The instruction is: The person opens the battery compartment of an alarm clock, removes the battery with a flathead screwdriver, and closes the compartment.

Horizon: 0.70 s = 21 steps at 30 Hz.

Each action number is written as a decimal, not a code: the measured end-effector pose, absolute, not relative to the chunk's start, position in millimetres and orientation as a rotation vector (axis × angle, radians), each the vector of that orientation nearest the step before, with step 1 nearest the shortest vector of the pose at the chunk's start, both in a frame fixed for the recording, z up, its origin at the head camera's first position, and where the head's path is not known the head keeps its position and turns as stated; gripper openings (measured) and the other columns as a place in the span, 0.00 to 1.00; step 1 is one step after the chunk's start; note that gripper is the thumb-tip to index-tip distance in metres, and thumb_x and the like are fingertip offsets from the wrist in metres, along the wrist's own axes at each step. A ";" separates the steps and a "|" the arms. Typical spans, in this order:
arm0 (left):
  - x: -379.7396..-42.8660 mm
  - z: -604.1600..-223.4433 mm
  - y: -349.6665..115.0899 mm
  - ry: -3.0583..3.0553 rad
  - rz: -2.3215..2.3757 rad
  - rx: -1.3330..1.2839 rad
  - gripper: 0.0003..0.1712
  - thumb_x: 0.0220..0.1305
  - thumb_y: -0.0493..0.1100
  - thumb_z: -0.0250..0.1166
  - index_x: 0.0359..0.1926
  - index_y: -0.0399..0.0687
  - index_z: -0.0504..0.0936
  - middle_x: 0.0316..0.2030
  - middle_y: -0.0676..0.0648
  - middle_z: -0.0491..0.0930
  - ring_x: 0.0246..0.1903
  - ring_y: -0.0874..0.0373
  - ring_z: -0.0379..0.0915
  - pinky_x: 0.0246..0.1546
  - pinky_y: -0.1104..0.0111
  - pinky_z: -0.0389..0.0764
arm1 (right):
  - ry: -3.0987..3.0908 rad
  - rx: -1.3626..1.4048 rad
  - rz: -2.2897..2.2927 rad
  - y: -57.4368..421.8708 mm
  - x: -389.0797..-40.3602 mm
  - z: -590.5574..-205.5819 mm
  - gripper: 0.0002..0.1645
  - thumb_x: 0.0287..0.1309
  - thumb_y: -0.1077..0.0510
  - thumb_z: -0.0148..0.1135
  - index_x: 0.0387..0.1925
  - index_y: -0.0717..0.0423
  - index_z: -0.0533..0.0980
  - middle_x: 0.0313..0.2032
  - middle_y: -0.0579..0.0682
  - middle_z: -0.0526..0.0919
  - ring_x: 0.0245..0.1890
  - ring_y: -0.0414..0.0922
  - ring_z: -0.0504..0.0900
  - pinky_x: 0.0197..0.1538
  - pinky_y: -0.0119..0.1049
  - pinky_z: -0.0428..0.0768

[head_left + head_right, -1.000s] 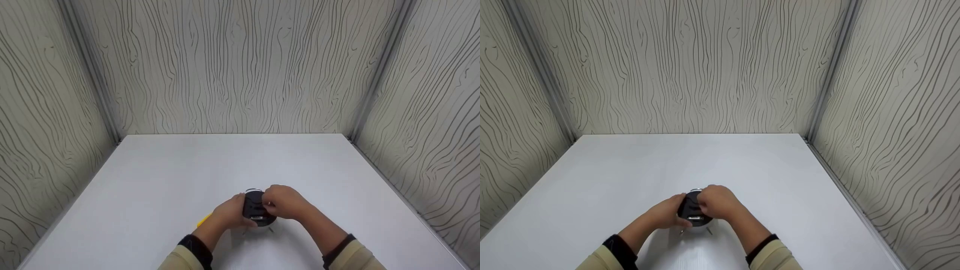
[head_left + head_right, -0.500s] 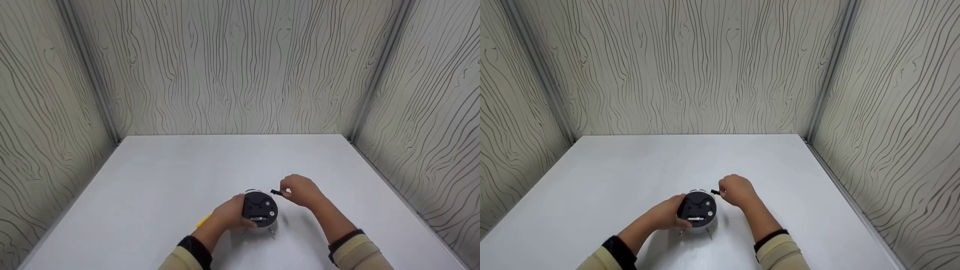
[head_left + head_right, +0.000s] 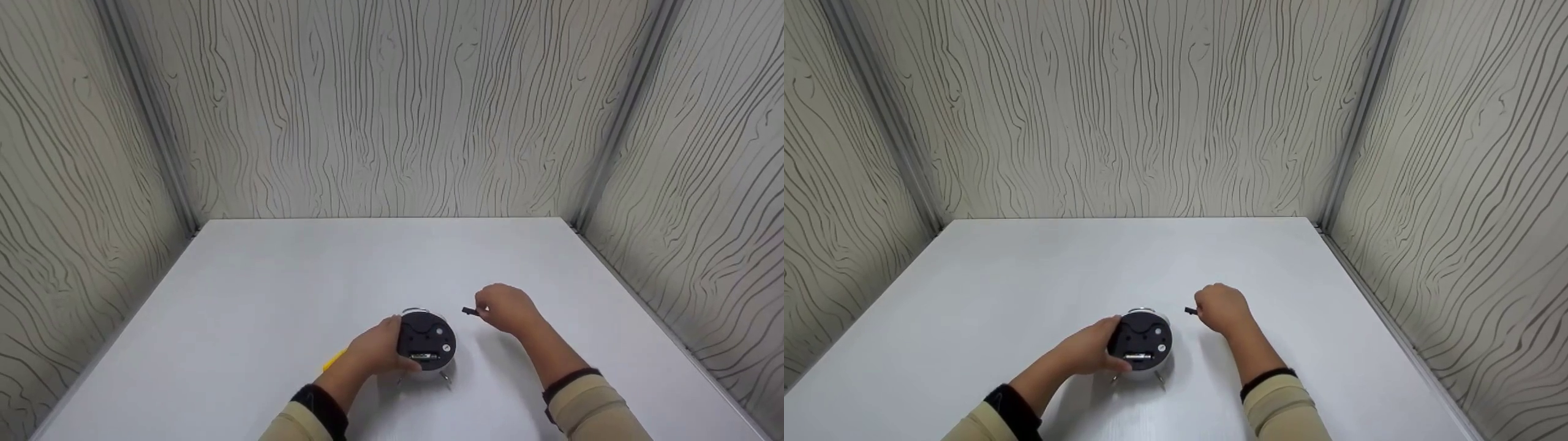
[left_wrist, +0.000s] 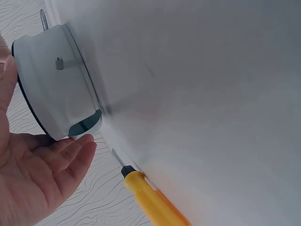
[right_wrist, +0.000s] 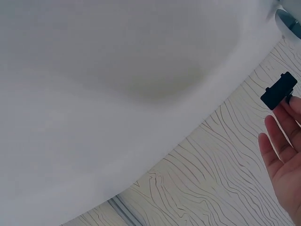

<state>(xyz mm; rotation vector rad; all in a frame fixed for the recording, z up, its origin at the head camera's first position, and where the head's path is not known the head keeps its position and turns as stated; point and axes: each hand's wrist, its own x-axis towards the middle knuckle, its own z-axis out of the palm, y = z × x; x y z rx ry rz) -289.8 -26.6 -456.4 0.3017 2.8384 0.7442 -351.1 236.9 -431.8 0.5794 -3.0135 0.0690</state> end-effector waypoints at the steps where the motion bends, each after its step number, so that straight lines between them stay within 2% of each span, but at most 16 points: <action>1: -289.6 -456.3 -26.5 2.840 0.743 0.303 0.61 0.53 0.58 0.83 0.78 0.37 0.63 0.76 0.37 0.69 0.75 0.42 0.69 0.76 0.48 0.71 | -3.010 0.587 0.040 237.3 -352.1 -434.3 0.04 0.63 0.64 0.69 0.32 0.56 0.85 0.29 0.50 0.86 0.31 0.44 0.79 0.41 0.45 0.85; 8: -289.5 -458.3 -26.6 2.838 0.781 0.307 0.61 0.52 0.56 0.84 0.78 0.36 0.63 0.75 0.37 0.70 0.74 0.41 0.69 0.75 0.48 0.71 | -2.944 0.651 -0.041 237.9 -355.3 -447.4 0.07 0.59 0.65 0.69 0.26 0.56 0.83 0.23 0.49 0.81 0.25 0.42 0.70 0.30 0.40 0.77; 21: -289.6 -456.4 -25.6 2.834 0.766 0.276 0.62 0.51 0.56 0.84 0.79 0.38 0.62 0.76 0.38 0.69 0.75 0.42 0.69 0.76 0.48 0.71 | -2.921 0.755 -0.132 230.6 -352.6 -465.6 0.11 0.57 0.65 0.70 0.22 0.55 0.79 0.21 0.48 0.78 0.23 0.44 0.71 0.30 0.42 0.78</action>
